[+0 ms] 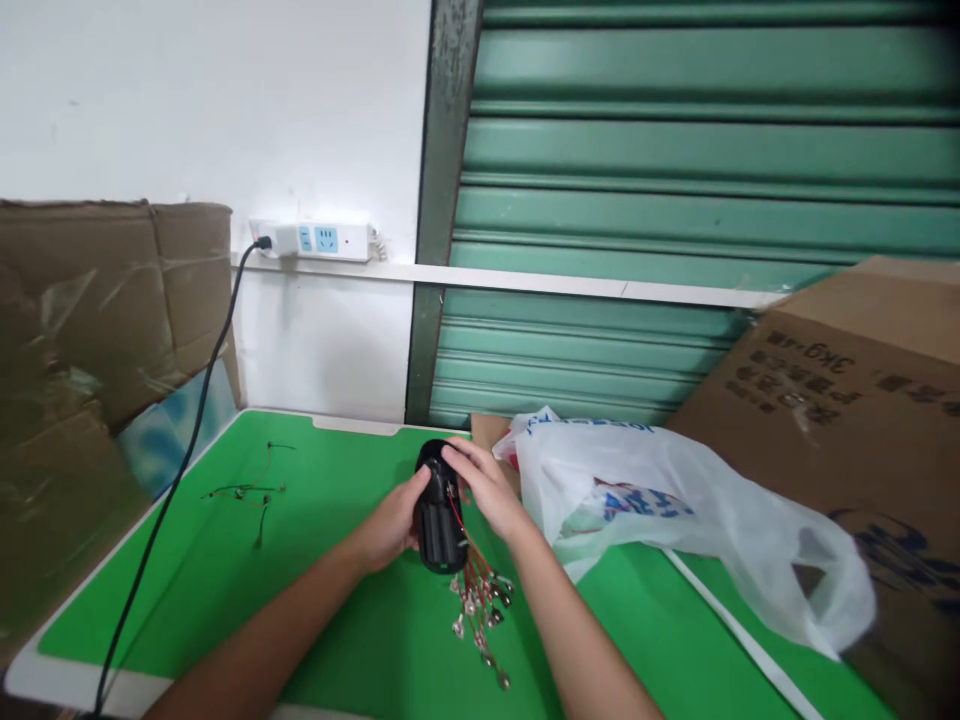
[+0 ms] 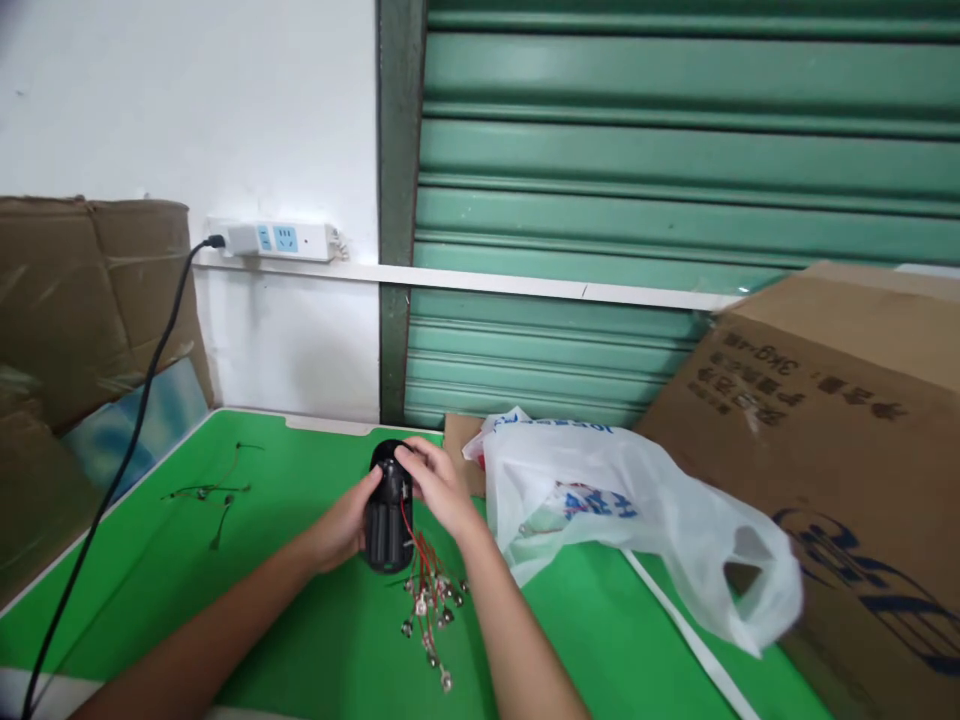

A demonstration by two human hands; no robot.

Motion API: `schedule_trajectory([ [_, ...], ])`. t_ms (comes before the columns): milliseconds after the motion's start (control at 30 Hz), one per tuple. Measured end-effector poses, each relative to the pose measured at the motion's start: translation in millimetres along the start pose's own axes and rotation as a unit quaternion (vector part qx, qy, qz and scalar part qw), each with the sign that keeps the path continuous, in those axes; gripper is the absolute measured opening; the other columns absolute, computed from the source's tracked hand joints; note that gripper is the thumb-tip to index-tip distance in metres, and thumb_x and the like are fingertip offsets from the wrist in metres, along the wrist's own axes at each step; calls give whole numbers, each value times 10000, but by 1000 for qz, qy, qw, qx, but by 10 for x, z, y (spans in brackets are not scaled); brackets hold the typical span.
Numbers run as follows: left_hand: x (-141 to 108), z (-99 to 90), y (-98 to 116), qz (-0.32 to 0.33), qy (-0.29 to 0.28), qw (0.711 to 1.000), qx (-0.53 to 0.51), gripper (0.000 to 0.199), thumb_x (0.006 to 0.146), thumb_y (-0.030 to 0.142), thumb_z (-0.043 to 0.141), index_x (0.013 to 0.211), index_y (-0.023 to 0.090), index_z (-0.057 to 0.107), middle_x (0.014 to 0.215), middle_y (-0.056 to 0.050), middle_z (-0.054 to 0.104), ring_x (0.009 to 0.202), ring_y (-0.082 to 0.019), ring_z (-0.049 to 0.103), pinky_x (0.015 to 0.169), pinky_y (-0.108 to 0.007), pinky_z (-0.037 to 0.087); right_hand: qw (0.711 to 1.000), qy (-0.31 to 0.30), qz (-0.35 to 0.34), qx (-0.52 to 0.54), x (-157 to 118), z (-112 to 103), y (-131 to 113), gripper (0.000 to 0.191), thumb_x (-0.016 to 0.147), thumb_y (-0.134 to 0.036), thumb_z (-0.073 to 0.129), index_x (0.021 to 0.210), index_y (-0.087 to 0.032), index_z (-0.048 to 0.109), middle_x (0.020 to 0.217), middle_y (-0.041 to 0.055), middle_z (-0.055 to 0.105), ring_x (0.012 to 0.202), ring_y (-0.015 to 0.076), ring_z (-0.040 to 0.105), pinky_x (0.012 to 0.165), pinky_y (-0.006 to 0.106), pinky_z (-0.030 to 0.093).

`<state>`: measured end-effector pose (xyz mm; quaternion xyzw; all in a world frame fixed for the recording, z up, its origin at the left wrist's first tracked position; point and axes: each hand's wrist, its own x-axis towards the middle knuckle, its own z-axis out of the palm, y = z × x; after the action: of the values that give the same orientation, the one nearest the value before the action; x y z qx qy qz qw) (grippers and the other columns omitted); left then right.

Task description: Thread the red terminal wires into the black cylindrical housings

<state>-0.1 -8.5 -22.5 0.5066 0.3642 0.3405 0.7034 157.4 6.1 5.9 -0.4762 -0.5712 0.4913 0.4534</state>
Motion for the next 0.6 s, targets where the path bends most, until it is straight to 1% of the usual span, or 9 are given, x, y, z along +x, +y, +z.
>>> schedule_trajectory([
  [33,13,1,-2,4,13,999,-38,781,747,879,502,984,153,665,724,-59,673,541,-135,580,438,-222,388,998,-6,3,56,-20,-10,19,473,819,-628,649,1060,-222,663,730,-7,551,622,150,520,480,224,362],
  [100,39,-45,19,41,66,992,-96,747,658,812,689,978,139,641,770,-69,683,560,-134,583,438,-222,397,989,-12,4,149,-51,-36,35,521,812,-666,672,1100,-232,680,825,19,592,740,167,564,529,223,422],
  [200,54,-180,99,139,171,969,-113,752,561,652,859,1071,161,607,973,-91,706,752,-190,664,546,-263,510,966,-23,11,256,-68,-60,11,580,798,-736,651,1066,-225,707,944,48,632,852,195,591,561,247,489],
  [300,36,-263,172,230,271,933,-64,728,560,560,884,1123,202,590,1066,-71,683,906,-224,668,720,-330,568,939,-38,23,340,-74,-15,-21,610,768,-747,679,1060,-211,695,911,43,650,812,196,622,539,268,524],
  [367,17,-254,186,292,328,898,-5,654,566,485,903,1068,215,584,1041,-49,671,960,-223,652,861,-355,551,930,-58,44,361,-86,65,-25,620,739,-732,724,1074,-213,669,867,28,660,757,193,641,509,274,532],
  [400,9,-235,179,319,340,884,23,619,576,443,910,1045,220,574,1038,-42,664,987,-221,643,922,-360,529,927,-70,57,363,-93,116,-23,613,723,-711,755,1069,-215,655,858,23,665,735,194,648,491,278,531],
  [433,1,-214,164,339,339,876,49,597,585,405,914,1034,225,563,1044,-38,656,1009,-220,635,962,-362,509,926,-76,67,364,-99,166,-19,596,706,-678,790,1053,-216,644,859,19,671,714,193,651,477,280,530],
  [500,-10,-179,125,352,292,884,95,620,582,354,926,1060,237,548,1075,-38,640,1021,-220,623,970,-361,497,923,-48,75,373,-97,242,-10,548,665,-577,863,997,-210,628,868,9,676,677,167,642,466,259,515],
  [600,-20,-168,92,312,152,926,149,785,503,390,968,1163,239,570,1184,-74,628,1073,-255,612,964,-367,492,922,55,77,376,-54,226,-3,525,595,-486,908,919,-190,620,769,-22,646,559,95,554,417,192,411],
])
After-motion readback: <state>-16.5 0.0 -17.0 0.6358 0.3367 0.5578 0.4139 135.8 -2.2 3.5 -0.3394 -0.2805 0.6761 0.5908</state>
